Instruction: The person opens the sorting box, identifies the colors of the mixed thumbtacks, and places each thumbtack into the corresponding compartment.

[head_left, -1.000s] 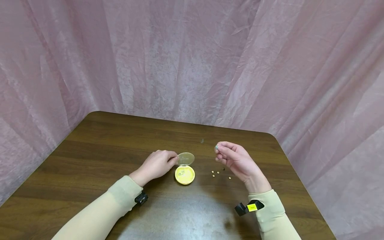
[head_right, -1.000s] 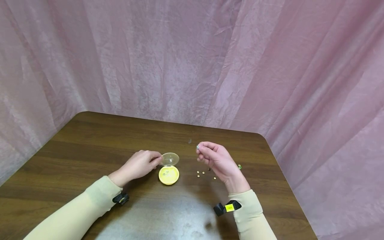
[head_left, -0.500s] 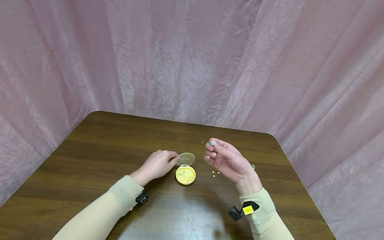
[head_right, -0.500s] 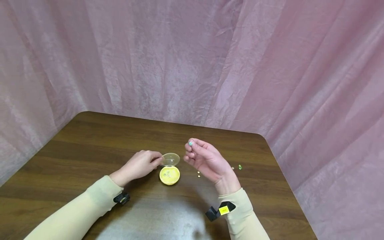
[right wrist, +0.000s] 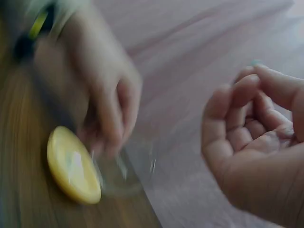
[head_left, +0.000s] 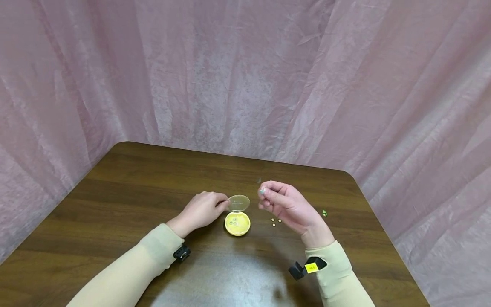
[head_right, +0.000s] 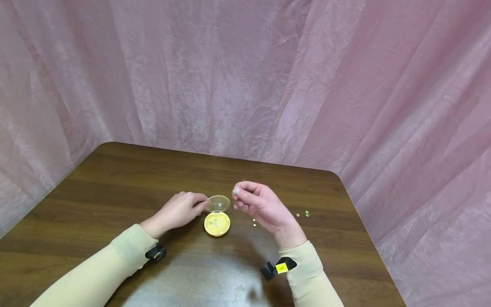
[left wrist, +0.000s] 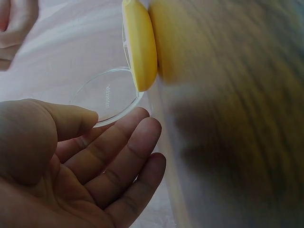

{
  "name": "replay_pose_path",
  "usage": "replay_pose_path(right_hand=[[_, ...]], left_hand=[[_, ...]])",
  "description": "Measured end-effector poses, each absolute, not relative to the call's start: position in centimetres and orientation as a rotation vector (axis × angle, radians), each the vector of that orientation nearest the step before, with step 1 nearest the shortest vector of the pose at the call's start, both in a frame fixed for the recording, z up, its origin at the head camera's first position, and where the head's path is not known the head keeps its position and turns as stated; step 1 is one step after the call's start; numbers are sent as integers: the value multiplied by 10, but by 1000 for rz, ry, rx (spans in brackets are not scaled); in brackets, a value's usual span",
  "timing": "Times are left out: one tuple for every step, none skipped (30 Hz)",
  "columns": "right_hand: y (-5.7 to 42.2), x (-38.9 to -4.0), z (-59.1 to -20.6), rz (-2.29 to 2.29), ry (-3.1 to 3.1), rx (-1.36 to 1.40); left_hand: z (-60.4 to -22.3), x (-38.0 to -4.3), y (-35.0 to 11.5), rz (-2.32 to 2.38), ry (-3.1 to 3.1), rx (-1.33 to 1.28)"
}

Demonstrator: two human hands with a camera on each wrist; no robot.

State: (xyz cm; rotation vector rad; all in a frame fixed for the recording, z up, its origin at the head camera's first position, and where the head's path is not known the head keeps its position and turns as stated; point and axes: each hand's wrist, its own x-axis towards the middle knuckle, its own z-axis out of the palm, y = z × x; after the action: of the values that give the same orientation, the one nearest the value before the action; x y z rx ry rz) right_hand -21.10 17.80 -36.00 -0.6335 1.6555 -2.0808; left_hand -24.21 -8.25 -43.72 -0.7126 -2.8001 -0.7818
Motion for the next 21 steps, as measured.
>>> replay_pose_path(right_hand=[[175, -212, -363, -1989, 1814, -640], [172, -212, -365, -1874, 1979, -639], [168, -213, -368, -1742, 2136, -645], [163, -214, -370, -1596, 2281, -658], [159, -215, -372, -1443, 2411, -683], [154, -216, -374, -1306, 2514, -721], [150, -217, -376, -1176, 2601, -755], [145, -217, -379, -1047, 2685, -783], [141, -218, -381, -926, 2758, -815], [137, -219, -384, -818, 2817, -836], [133, -220, -387, -720, 2865, -846], [131, -220, -390, -647, 2895, -851], [128, -220, -393, -589, 2917, -849], [127, -221, -395, -541, 2938, -835], [125, -221, -397, -510, 2951, -828], [124, -221, -399, -489, 2963, -820], [122, -221, -401, -474, 2975, -817], [121, -221, -403, -467, 2985, -821], [120, -221, -404, -458, 2999, -821], [119, -221, -405, -451, 3012, -825], [119, -221, -406, -445, 3024, -830]], left_hand=[[-437, -242, -83, -780, -2800, -717], [-437, -242, -83, -779, -2801, -719], [-436, -243, -84, -780, -2800, -719], [-436, -243, -84, -780, -2801, -719], [-436, -243, -84, -781, -2800, -717], [-436, -243, -85, -786, -2800, -714], [-436, -242, -85, -787, -2800, -711], [-437, -242, -85, -791, -2801, -709], [-437, -241, -84, -793, -2803, -707], [-437, -241, -84, -794, -2805, -706], [-438, -240, -84, -794, -2804, -708], [-438, -240, -83, -795, -2804, -710], [-439, -240, -82, -792, -2799, -717], [-439, -240, -82, -787, -2795, -723], [-439, -241, -81, -781, -2788, -728], [-440, -241, -81, -775, -2781, -734], [-440, -241, -81, -769, -2777, -738], [-440, -241, -81, -765, -2773, -741], [-440, -241, -81, -759, -2772, -743], [-440, -241, -81, -757, -2773, -742], [-440, -241, -81, -757, -2774, -740]])
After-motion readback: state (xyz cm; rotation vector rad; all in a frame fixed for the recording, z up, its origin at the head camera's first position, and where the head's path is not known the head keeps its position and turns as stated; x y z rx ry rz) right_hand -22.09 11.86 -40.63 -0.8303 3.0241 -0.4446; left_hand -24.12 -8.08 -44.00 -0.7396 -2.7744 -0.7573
